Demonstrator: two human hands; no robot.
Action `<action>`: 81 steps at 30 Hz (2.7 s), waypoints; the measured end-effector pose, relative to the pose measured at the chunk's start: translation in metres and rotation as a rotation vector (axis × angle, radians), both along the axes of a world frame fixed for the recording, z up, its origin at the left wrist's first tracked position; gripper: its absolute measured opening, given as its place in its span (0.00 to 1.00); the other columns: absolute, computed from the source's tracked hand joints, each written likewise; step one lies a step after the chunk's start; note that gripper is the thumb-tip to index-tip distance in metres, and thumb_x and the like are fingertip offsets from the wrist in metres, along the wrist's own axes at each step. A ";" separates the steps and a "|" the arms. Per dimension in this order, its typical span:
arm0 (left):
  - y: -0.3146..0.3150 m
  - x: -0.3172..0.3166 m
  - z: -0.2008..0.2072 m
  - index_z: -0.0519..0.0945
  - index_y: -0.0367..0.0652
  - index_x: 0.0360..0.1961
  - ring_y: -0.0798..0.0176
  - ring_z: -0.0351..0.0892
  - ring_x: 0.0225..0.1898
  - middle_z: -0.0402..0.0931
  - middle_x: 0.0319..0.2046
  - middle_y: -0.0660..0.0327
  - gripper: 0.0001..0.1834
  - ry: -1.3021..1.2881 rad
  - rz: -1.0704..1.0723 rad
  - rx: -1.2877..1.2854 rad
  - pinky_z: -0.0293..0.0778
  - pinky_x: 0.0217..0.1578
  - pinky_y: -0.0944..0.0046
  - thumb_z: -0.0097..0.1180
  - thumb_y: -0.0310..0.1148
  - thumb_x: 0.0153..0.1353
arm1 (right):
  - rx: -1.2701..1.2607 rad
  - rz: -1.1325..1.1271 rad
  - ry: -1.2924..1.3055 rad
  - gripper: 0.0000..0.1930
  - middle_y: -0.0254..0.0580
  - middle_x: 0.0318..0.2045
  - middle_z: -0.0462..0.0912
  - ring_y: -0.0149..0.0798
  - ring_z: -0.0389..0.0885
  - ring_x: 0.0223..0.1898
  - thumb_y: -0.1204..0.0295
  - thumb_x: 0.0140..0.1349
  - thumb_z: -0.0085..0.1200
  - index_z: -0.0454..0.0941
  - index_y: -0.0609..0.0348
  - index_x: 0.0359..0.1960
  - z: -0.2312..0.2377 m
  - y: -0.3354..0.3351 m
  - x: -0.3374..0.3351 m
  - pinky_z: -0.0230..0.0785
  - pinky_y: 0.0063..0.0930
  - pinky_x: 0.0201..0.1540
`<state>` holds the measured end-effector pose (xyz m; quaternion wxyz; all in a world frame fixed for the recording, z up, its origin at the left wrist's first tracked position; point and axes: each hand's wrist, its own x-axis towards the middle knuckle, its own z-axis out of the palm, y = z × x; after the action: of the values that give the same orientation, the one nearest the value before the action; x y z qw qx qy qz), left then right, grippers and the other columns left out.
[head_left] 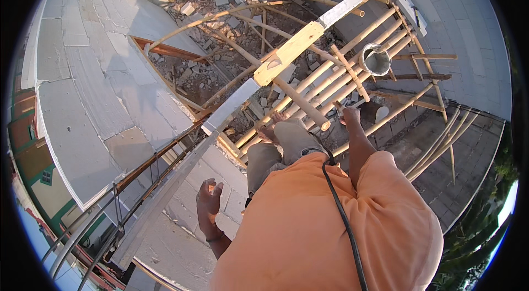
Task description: The person secures a bamboo frame to a concrete block wall using wire and pliers. The person wraps wire around a bamboo stick and through a hole in the wall, then twists and cuts the wire with pliers to tighten the connection.
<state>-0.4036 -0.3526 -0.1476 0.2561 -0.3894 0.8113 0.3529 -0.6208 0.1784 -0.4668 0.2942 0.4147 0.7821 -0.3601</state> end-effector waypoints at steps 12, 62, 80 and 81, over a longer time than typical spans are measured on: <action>-0.040 -0.013 -0.102 0.77 0.30 0.51 0.51 0.82 0.47 0.82 0.44 0.47 0.26 -0.012 -0.240 0.207 0.76 0.48 0.59 0.59 0.43 0.63 | 0.378 -0.089 0.163 0.39 0.65 0.49 0.79 0.55 0.79 0.53 0.49 0.55 0.58 0.66 0.62 0.63 0.004 -0.011 0.042 0.70 0.41 0.56; -0.034 -0.105 -0.281 0.78 0.36 0.45 0.69 0.79 0.32 0.81 0.33 0.61 0.14 -0.058 -0.063 0.612 0.74 0.32 0.68 0.51 0.36 0.66 | 0.181 -0.066 0.685 0.18 0.49 0.47 0.76 0.42 0.81 0.43 0.66 0.65 0.52 0.76 0.63 0.53 0.123 0.032 0.120 0.75 0.33 0.44; 0.289 -0.381 -0.340 0.82 0.35 0.41 0.65 0.78 0.34 0.81 0.32 0.59 0.18 0.018 -0.464 0.318 0.73 0.37 0.63 0.57 0.41 0.62 | -0.183 -0.364 0.104 0.20 0.43 0.38 0.84 0.38 0.82 0.41 0.61 0.62 0.54 0.78 0.58 0.53 -0.001 0.255 -0.022 0.77 0.33 0.38; 0.311 -0.407 -0.343 0.82 0.34 0.42 0.63 0.79 0.36 0.82 0.34 0.56 0.19 0.033 -0.592 0.268 0.74 0.40 0.62 0.58 0.42 0.61 | -0.163 -0.341 0.201 0.19 0.39 0.33 0.81 0.34 0.79 0.33 0.64 0.64 0.53 0.77 0.60 0.52 0.000 0.262 -0.042 0.75 0.30 0.33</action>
<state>-0.8101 -0.0419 -0.4905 0.3834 -0.0936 0.8397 0.3730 -0.6627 0.4400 -0.4673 0.1822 0.4776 0.6944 -0.5065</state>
